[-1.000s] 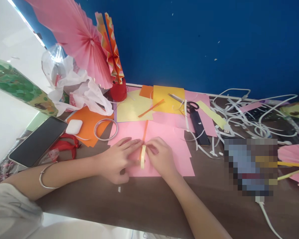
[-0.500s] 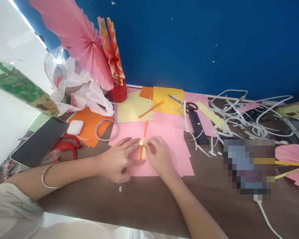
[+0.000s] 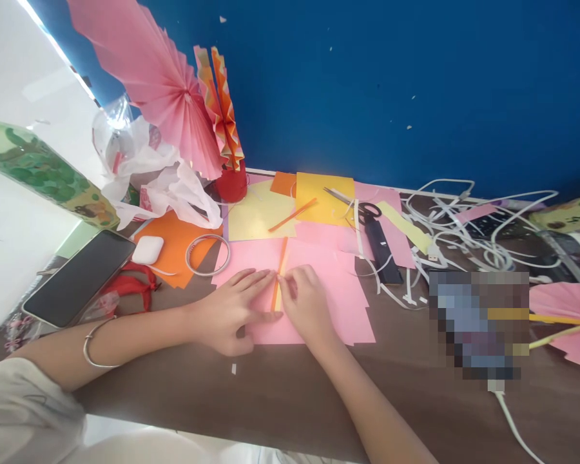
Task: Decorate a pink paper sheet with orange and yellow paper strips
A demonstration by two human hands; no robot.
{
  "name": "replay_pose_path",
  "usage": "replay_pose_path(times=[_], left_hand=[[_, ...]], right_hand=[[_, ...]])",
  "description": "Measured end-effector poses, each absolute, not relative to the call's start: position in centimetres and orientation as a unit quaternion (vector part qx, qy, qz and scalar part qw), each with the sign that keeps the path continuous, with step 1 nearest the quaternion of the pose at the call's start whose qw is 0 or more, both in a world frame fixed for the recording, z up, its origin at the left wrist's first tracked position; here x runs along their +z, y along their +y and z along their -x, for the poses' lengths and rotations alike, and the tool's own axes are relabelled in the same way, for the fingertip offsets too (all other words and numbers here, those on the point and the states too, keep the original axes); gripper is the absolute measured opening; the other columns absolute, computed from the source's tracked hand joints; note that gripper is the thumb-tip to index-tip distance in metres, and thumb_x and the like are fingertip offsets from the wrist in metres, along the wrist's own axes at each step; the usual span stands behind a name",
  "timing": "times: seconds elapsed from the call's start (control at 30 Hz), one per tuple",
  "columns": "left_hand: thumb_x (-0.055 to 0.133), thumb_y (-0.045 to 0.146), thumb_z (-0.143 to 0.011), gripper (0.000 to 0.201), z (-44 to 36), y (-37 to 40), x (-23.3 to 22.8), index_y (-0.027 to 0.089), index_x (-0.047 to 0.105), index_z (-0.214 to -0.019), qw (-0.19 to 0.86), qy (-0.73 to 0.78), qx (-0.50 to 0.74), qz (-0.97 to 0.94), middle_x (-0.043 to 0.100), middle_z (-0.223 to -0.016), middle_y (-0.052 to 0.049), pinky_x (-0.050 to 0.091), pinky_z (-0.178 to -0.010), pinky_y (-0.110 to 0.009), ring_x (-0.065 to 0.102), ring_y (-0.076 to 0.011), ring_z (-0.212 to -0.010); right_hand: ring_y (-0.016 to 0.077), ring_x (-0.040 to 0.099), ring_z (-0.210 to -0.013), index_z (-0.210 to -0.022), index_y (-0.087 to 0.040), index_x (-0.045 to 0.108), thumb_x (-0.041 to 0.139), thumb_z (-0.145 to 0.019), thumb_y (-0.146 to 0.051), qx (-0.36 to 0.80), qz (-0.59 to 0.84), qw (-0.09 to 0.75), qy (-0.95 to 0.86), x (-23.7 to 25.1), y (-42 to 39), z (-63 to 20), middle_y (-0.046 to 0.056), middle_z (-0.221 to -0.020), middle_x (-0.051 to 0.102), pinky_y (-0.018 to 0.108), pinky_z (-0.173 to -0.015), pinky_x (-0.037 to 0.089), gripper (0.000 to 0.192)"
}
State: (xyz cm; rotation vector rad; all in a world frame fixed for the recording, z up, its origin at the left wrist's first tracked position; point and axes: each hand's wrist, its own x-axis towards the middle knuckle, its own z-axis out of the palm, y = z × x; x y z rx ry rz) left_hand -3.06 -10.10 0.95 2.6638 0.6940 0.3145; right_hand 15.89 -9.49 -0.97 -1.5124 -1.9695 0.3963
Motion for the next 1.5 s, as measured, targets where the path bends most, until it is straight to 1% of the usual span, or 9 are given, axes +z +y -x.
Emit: replay_pose_path(times=[0.17, 0.4, 0.6, 0.77, 0.97, 1.2, 1.33, 1.4, 1.5], left_hand=[[0.059, 0.031, -0.064, 0.058, 3.0, -10.2, 0.9, 0.022, 0.055, -0.121, 0.184, 0.248, 0.114, -0.944, 0.031, -0.141, -0.018, 0.02, -0.1, -0.058, 0.024, -0.0418, -0.13], [0.059, 0.03, -0.062, 0.06, 3.0, -10.2, 0.7, 0.023, 0.055, -0.121, 0.19, 0.253, 0.116, -0.942, 0.026, -0.143, -0.019, 0.017, -0.102, -0.055, 0.022, -0.0417, -0.131], [0.058, 0.033, -0.064, 0.059, 3.1, -10.2, 0.9, 0.022, 0.055, -0.122, 0.194, 0.252, 0.11, -0.942, 0.025, -0.144, -0.018, 0.016, -0.102, -0.055, 0.023, -0.0421, -0.13], [0.058, 0.033, -0.064, 0.059, 3.1, -10.2, 0.8, 0.023, 0.054, -0.122, 0.182, 0.252, 0.115, -0.944, 0.028, -0.143, -0.016, 0.018, -0.101, -0.055, 0.025, -0.0418, -0.129], [0.057, 0.033, -0.063, 0.056, 3.1, -10.2, 0.6, 0.024, 0.057, -0.118, 0.157, 0.25, 0.129, -0.947, 0.032, -0.139, -0.017, 0.021, -0.1, -0.054, 0.03, -0.0427, -0.124], [0.054, 0.033, -0.066, 0.052, 3.2, -9.7, 0.4, 0.028, 0.056, -0.117, 0.149, 0.243, 0.153, -0.946, 0.041, -0.133, -0.013, 0.024, -0.099, -0.053, 0.034, -0.0377, -0.123], [0.049, 0.03, -0.069, 0.054, 3.2, -9.5, 0.2, 0.025, 0.051, -0.123, 0.149, 0.254, 0.164, -0.942, 0.046, -0.131, -0.011, 0.026, -0.1, -0.048, 0.035, -0.0316, -0.124], [0.047, 0.032, -0.072, 0.056, 3.1, -9.5, 0.2, 0.02, 0.046, -0.127, 0.14, 0.26, 0.152, -0.943, 0.044, -0.133, -0.013, 0.026, -0.101, -0.048, 0.033, -0.0311, -0.126], [0.043, 0.038, -0.078, 0.058, 3.1, -9.6, 0.1, 0.017, 0.04, -0.132, 0.123, 0.25, 0.125, -0.952, 0.035, -0.14, -0.018, 0.022, -0.101, -0.054, 0.029, -0.033, -0.13]], right_hand=[[0.015, 0.049, -0.065, -0.073, -0.021, 0.046, 0.05, -0.085, -0.029, 0.142, 0.581, 0.297, -0.745, -0.9, -9.2, -16.0, 0.002, -0.073, 0.05, 0.027, -0.059, 0.04, 0.015], [0.0167, 0.052, -0.068, -0.075, -0.021, 0.046, 0.046, -0.086, -0.032, 0.1, 0.59, 0.278, -0.751, -1.0, -8.4, -15.7, 0.003, -0.074, 0.052, 0.028, -0.061, 0.04, 0.015], [0.0197, 0.055, -0.074, -0.08, -0.022, 0.051, 0.05, -0.082, -0.034, 0.081, 0.622, 0.256, -0.736, -1.0, -7.4, -15.9, 0.003, -0.08, 0.057, 0.03, -0.062, 0.041, 0.012], [0.0228, 0.056, -0.09, -0.095, -0.021, 0.055, 0.058, -0.076, -0.035, 0.155, 0.607, 0.337, -0.703, -1.1, -4.8, -16.6, 0.007, -0.096, 0.057, 0.036, -0.075, 0.045, 0.024], [0.0178, 0.057, -0.08, -0.075, -0.02, 0.058, 0.058, -0.076, -0.03, 0.244, 0.573, 0.403, -0.671, -0.7, -3.3, -16.7, 0.003, -0.082, 0.059, 0.033, -0.074, 0.046, 0.01], [0.0157, 0.059, -0.079, -0.08, -0.023, 0.046, 0.051, -0.083, -0.029, 0.327, 0.545, 0.436, -0.637, 0.4, -5.3, -17.3, 0.0, -0.077, 0.06, 0.032, -0.076, 0.046, 0.009], [0.0156, 0.06, -0.079, -0.08, -0.022, 0.048, 0.055, -0.082, -0.029, 0.356, 0.534, 0.437, -0.63, 0.8, -6.1, -17.1, 0.0, -0.078, 0.06, 0.033, -0.078, 0.048, 0.01], [0.0151, 0.06, -0.078, -0.079, -0.022, 0.048, 0.062, -0.076, -0.027, 0.357, 0.538, 0.452, -0.615, 0.8, -6.1, -17.0, -0.001, -0.078, 0.057, 0.033, -0.077, 0.05, 0.015], [0.0146, 0.061, -0.077, -0.08, -0.023, 0.048, 0.068, -0.07, -0.026, 0.372, 0.528, 0.48, -0.594, 0.8, -6.0, -16.8, -0.002, -0.078, 0.056, 0.033, -0.077, 0.051, 0.023]])
